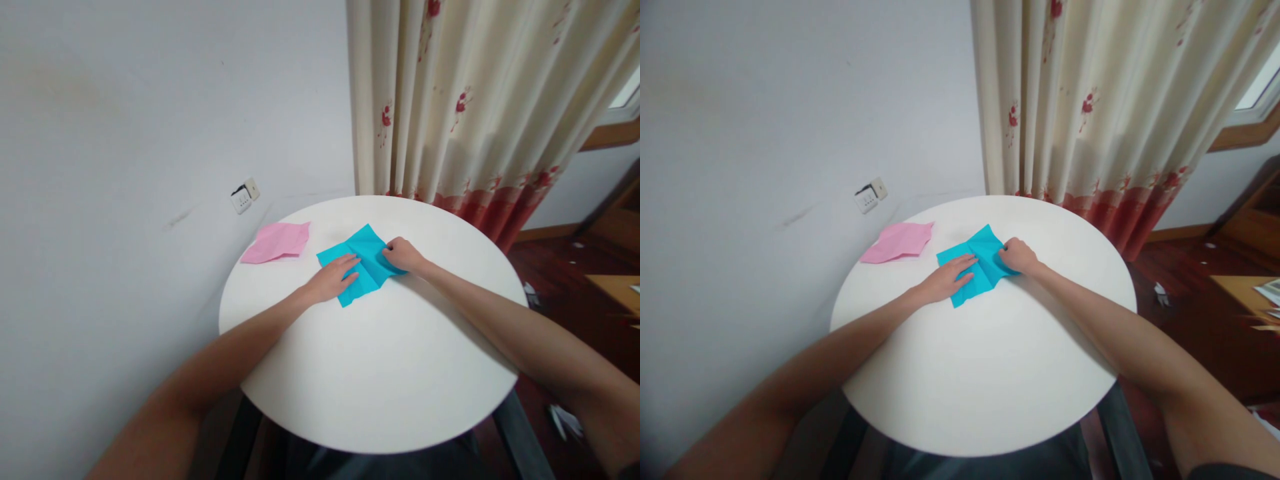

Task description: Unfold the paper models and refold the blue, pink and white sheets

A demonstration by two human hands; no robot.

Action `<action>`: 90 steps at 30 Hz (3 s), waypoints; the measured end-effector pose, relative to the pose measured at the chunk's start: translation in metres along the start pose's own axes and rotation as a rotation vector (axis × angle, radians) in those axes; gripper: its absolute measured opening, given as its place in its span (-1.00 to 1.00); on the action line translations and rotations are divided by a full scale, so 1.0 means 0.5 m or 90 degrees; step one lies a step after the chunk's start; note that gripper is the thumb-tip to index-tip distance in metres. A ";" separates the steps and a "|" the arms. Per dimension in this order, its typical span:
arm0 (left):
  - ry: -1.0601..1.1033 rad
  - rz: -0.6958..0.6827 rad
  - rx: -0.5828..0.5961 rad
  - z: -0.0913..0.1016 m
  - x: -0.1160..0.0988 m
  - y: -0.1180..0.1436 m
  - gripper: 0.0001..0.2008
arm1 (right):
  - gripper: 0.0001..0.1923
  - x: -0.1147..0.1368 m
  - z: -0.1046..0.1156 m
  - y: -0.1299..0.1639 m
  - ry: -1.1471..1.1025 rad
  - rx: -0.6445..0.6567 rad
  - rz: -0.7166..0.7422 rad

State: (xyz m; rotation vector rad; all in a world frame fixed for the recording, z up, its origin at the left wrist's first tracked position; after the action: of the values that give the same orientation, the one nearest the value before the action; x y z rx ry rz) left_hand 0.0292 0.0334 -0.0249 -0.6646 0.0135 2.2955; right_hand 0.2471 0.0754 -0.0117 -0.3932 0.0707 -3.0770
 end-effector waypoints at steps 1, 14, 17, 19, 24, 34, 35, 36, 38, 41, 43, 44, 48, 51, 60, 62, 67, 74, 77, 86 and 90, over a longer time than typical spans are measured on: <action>0.000 0.002 0.012 0.000 -0.001 0.000 -0.42 | -0.78 -0.001 0.000 0.000 0.031 0.000 -0.008; -0.022 -0.008 0.093 -0.004 0.000 -0.002 -0.49 | -0.35 0.052 0.006 0.045 0.141 -0.301 0.202; -0.022 -0.022 0.096 -0.006 0.000 -0.005 -0.49 | -0.53 0.081 -0.004 0.051 0.105 -0.320 0.352; -0.017 -0.032 0.094 -0.006 0.000 -0.007 -0.50 | -0.55 0.094 -0.019 0.050 0.081 -0.273 0.429; -0.006 -0.035 0.075 -0.003 0.000 -0.005 -0.53 | -0.50 0.091 -0.057 0.032 0.043 -0.105 0.464; -0.015 -0.008 0.070 0.000 -0.005 0.002 -0.51 | -0.40 0.039 -0.068 -0.005 0.136 0.006 0.434; -0.017 -0.004 0.069 0.000 -0.005 0.001 -0.51 | -0.40 0.041 -0.067 -0.003 0.147 0.009 0.424; -0.019 0.001 0.066 0.001 -0.004 0.001 -0.51 | -0.40 0.043 -0.067 0.000 0.158 0.012 0.413; -0.024 0.016 0.052 0.003 0.000 0.000 -0.50 | -0.39 0.052 -0.066 0.010 0.177 0.016 0.388; -0.038 0.054 0.013 0.010 0.013 -0.001 -0.48 | -0.38 0.070 -0.067 0.033 0.190 0.015 0.328; -0.044 0.080 -0.008 0.013 0.021 -0.003 -0.46 | -0.38 0.083 -0.070 0.052 0.191 0.012 0.283; -0.045 0.089 -0.014 0.013 0.025 -0.004 -0.45 | -0.37 0.089 -0.072 0.062 0.190 0.011 0.267; -0.054 0.110 -0.033 0.006 0.035 -0.009 -0.43 | -0.36 0.114 -0.076 0.094 0.178 0.001 0.266; -0.053 0.107 -0.033 -0.005 0.036 -0.010 -0.43 | -0.38 0.119 -0.076 0.097 0.170 -0.007 0.290; -0.037 0.090 0.043 -0.009 0.015 -0.005 -0.41 | -0.40 0.080 -0.067 0.027 0.174 -0.009 0.314; -0.039 0.090 0.048 -0.007 0.011 -0.003 -0.41 | -0.40 0.073 -0.064 0.020 0.175 -0.013 0.309; -0.065 0.070 0.032 0.000 -0.004 0.006 -0.44 | -0.39 0.078 -0.066 0.037 0.180 -0.008 0.285; -0.085 0.021 -0.066 0.006 -0.009 -0.002 -0.59 | -0.41 0.094 -0.064 0.080 0.182 0.001 0.257; -0.070 0.043 -0.050 -0.006 0.009 -0.007 -0.47 | -0.42 0.094 -0.064 0.076 0.175 0.000 0.277; -0.031 0.084 0.035 -0.014 0.027 -0.003 -0.34 | -0.41 0.067 -0.066 0.033 0.150 -0.045 0.200; -0.038 0.078 0.035 -0.015 0.029 0.000 -0.36 | -0.39 0.053 -0.056 0.022 0.136 -0.084 0.148</action>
State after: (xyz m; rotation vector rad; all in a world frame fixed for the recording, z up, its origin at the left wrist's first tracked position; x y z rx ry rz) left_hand 0.0238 0.0412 -0.0381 -0.5818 0.0906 2.4231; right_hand 0.2145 0.0646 -0.0327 -0.0534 0.3042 -2.8782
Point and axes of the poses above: each hand's wrist, its own y-axis away from the middle knuckle, its own z-axis out of the back of the hand, x = y × z, the point moved 4 cm from there along -y, towards the middle knuckle, and after that the axes turned 14 degrees about y, right-handed, at the moved point
